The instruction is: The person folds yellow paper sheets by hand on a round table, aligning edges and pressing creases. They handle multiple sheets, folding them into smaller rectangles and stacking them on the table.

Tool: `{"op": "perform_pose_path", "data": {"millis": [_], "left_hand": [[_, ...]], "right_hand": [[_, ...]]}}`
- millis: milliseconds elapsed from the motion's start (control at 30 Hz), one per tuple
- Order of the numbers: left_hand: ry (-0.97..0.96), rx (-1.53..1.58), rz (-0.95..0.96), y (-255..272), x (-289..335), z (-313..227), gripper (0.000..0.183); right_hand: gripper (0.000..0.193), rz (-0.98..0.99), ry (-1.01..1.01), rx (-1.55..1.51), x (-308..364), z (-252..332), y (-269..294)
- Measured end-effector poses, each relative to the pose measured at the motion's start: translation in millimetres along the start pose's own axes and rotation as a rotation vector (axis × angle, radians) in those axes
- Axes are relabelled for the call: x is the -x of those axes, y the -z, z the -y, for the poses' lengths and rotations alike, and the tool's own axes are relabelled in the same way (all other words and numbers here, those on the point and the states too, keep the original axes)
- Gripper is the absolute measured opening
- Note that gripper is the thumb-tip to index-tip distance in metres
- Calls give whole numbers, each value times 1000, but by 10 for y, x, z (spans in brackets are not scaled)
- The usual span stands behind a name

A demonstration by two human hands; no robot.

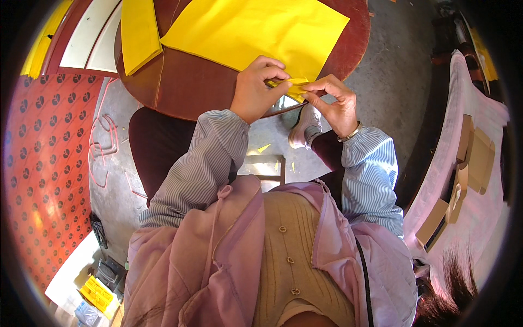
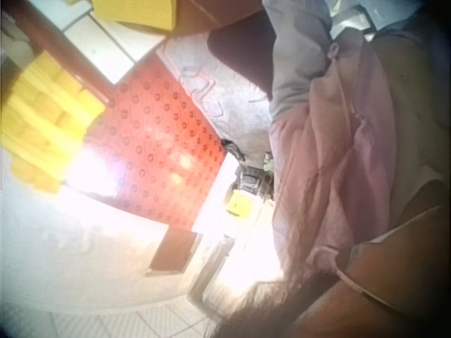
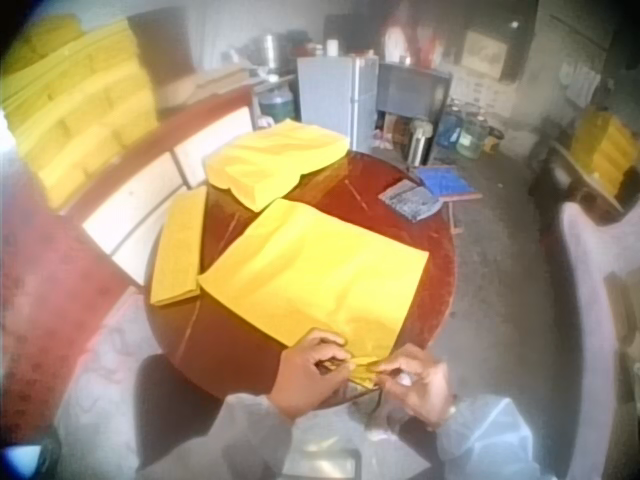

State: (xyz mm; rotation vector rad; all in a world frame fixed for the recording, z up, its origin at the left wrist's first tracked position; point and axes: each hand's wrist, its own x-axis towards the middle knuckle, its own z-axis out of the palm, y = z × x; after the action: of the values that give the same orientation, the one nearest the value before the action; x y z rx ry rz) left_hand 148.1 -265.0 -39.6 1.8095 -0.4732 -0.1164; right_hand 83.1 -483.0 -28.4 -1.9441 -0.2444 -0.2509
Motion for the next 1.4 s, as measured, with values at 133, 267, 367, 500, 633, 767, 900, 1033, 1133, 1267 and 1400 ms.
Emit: {"op": "perform_pose_path", "data": {"millis": [133, 267, 367, 500, 633, 767, 900, 1033, 1133, 1267, 1400], "left_hand": [[-2, -2, 12, 10, 7, 7, 14], [-37, -28, 29, 34, 1, 18, 13], [-71, -46, 38, 46, -3, 19, 14], [-103, -11, 52, 30, 13, 6, 14], [-81, -63, 15, -5, 12, -2, 14], [-34, -41, 28, 22, -11, 11, 15], [-16, 26, 45, 40, -30, 23, 15], [-45, 14, 45, 50, -30, 32, 16], [-34, 21, 62, 57, -23, 39, 16], [-52, 21, 92, 69, -7, 37, 18], [-92, -10, 61, 32, 10, 13, 18]], "right_hand": [[12, -3, -5, 49, -4, 11, 14], [12, -7, -77, 47, -6, 3, 14], [11, -6, -83, 8, -12, -4, 10], [12, -14, -71, -3, -14, -11, -2], [13, -35, -63, -36, -6, -8, -21], [14, -48, -38, -48, 6, 13, -24], [14, -9, -6, 15, 13, 29, 0], [12, -7, -18, 42, 3, 22, 3], [11, -3, -73, 41, 1, 21, 4], [11, -5, -83, 23, -3, 17, 3], [11, -20, -67, 30, -6, -7, -9]]}}
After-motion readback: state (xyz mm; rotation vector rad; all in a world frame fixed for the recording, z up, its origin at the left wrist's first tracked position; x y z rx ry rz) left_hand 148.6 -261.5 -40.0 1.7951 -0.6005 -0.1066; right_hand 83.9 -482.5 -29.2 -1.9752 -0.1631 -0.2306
